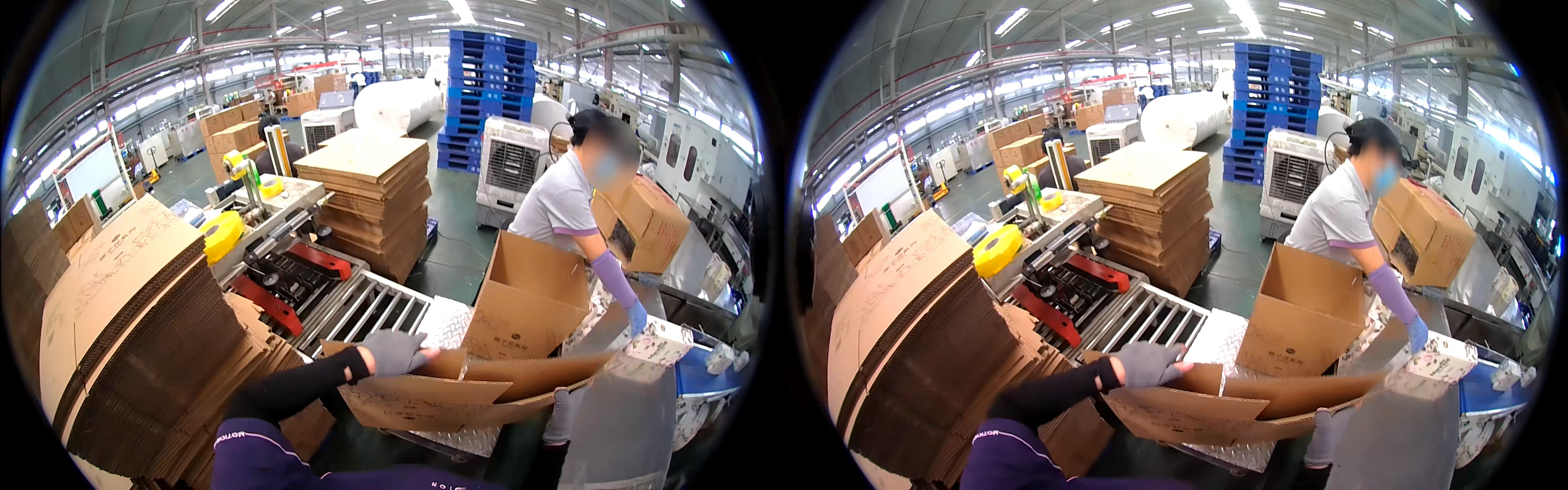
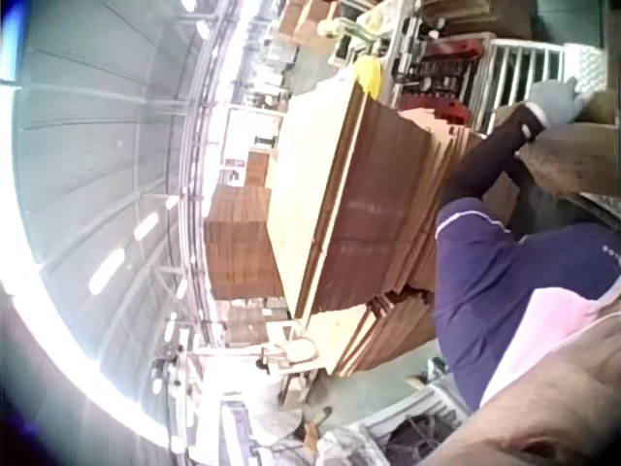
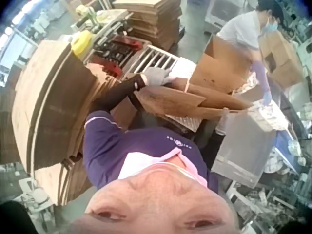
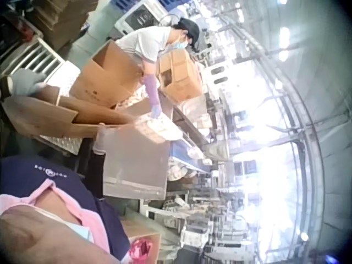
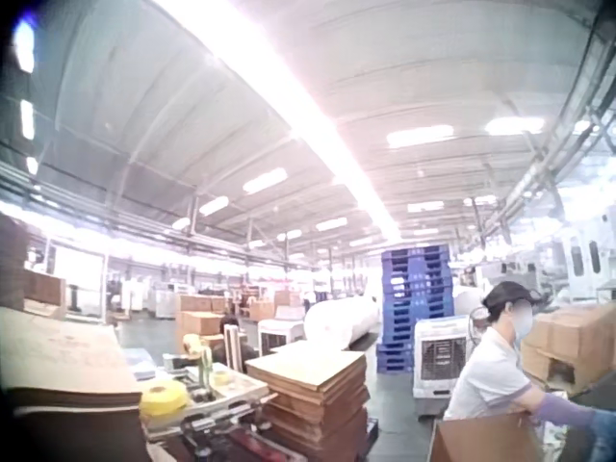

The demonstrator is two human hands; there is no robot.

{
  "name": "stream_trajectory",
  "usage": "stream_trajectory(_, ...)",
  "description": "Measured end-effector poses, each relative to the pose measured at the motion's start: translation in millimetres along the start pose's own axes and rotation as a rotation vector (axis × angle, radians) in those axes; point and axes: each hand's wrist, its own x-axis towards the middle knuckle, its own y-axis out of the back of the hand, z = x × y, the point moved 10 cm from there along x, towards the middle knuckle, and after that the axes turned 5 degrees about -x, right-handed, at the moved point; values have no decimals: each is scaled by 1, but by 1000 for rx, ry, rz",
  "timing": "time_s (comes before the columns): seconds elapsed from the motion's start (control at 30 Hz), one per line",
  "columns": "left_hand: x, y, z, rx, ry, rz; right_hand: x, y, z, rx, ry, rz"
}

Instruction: The person closes and feeds a packed cardboard box into a taping machine, folds a flat cardboard blank into an open box, and loads packages of tissues from the table into the box.

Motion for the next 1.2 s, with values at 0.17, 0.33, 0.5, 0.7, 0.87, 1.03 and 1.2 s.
stream_trajectory(0.17,26,-7,-18,177,-51,-84,4,6,-40,-46,-183,-345)
stream_trajectory(0.33,52,-39,31,403,-420,-15,-45,-28,-54,-584,-179,-1024)
stream_trajectory(0.5,66,-110,129,46,-150,20,-105,-44,70,-1489,452,-1496)
stream_trajectory(0.7,136,-224,81,346,34,17,-139,-53,-43,-1379,427,-2146)
stream_trajectory(0.87,110,-89,219,90,-739,211,-64,-2,66,-1027,-330,-1375)
stream_trajectory(1.03,114,-2,184,-231,-599,735,-74,47,76,-1318,420,-379)
stream_trajectory(1.2,67,-186,140,59,-956,235,-100,196,240,-663,-465,253)
